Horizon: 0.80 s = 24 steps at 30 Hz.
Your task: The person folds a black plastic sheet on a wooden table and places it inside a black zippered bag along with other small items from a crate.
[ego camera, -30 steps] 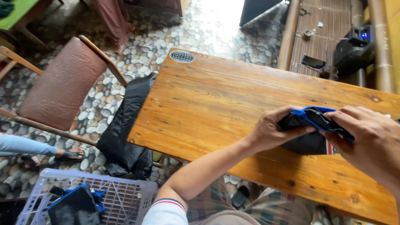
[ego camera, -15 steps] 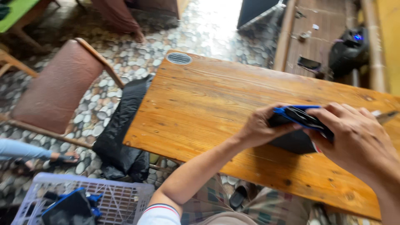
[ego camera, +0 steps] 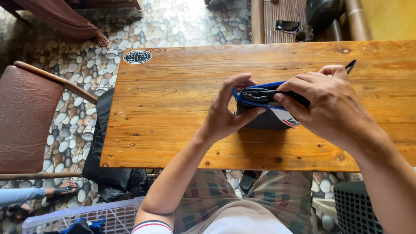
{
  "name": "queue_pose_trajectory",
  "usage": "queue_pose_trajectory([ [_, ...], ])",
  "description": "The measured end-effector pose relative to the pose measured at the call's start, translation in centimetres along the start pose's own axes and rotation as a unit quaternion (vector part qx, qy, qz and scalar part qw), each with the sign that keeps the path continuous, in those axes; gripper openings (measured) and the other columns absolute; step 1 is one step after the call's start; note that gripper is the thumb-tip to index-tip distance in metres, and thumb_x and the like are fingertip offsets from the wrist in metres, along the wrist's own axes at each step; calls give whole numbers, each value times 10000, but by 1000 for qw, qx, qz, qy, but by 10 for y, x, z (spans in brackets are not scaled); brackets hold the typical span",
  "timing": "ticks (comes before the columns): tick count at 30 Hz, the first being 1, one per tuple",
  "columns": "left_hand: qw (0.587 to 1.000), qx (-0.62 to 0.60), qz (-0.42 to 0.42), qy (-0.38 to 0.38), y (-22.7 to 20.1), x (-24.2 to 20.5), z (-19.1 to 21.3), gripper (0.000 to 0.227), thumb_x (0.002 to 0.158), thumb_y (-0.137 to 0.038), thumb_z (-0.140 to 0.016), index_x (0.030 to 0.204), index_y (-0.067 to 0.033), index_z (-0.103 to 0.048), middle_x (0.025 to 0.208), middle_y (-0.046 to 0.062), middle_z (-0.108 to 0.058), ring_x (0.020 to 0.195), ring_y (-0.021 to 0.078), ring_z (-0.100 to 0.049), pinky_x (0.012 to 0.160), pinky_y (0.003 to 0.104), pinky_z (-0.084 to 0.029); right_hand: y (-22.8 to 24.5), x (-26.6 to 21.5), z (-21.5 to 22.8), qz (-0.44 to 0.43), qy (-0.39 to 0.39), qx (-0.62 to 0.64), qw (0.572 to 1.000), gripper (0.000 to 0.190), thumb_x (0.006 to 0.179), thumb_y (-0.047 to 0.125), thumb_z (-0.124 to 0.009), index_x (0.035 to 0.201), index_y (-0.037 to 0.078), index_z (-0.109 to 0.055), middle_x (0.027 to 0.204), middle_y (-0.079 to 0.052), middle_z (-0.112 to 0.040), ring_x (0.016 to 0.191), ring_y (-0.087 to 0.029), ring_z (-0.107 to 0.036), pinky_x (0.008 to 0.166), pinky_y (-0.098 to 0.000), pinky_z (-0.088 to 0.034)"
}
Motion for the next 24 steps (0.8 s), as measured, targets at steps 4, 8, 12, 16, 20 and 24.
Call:
queue_pose_trajectory([
  [4, 997, 11, -63, 35, -26, 12, 7, 339, 1019, -195, -715, 1294, -93, -545, 1250, 131, -632, 1188, 282, -664, 1066, 370, -551, 10, -3, 5, 37, -34, -17, 999, 198, 1028, 350, -621, 1066, 192, -735, 987, 24, -755, 741, -278, -648, 974, -479, -332],
  [8, 993, 68, -86, 47, -34, 18, 8, 193, 1017, -152, -705, 1167, -72, -615, 1157, 113, -638, 1046, 259, -691, 909, 357, -584, 23, -4, 16, 77, -54, -2, 996, 183, 1045, 286, -614, 1051, 146, -732, 1098, 23, -751, 813, -235, -664, 972, -464, -331],
  [12, 991, 77, -93, 64, -36, 21, 8, 170, 1033, -184, -660, 1136, -52, -632, 1136, 127, -634, 1022, 280, -682, 878, 383, -577, 16, -6, 16, 57, -33, 6, 998, 291, 974, 361, -667, 1173, 166, -751, 1204, -25, -692, 874, -262, -664, 1010, -515, -361],
  [16, 991, 41, -98, 78, -46, 26, 9, 204, 1099, -139, -483, 1112, 2, -629, 1125, 161, -638, 1010, 316, -681, 886, 400, -561, 14, -6, 13, 86, -52, -7, 995, 195, 992, 300, -686, 1123, 180, -764, 1104, 17, -741, 846, -305, -638, 976, -474, -390],
  [20, 995, 52, -44, 78, -38, 31, 9, 158, 1072, -149, -536, 1024, -16, -607, 1067, 113, -625, 957, 256, -656, 835, 351, -532, 4, -5, 5, 40, -47, 40, 997, 236, 974, 271, -712, 1186, 166, -704, 1073, -18, -777, 937, -310, -658, 1022, -461, -343],
  [24, 993, 60, 42, 89, -20, 35, 6, 30, 1042, -134, -586, 1068, -120, -580, 1003, 12, -630, 915, 172, -641, 843, 304, -553, 0, -5, 4, 27, -54, 44, 997, 160, 952, 247, -743, 1101, 187, -744, 1069, 6, -786, 999, -281, -628, 1012, -417, -352],
])
Point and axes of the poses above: each hand's wrist, its own x-axis towards the middle knuckle, its own z-axis out of the back of the hand, y = z × x, the point moved 10 cm from there along x, towards the middle knuckle
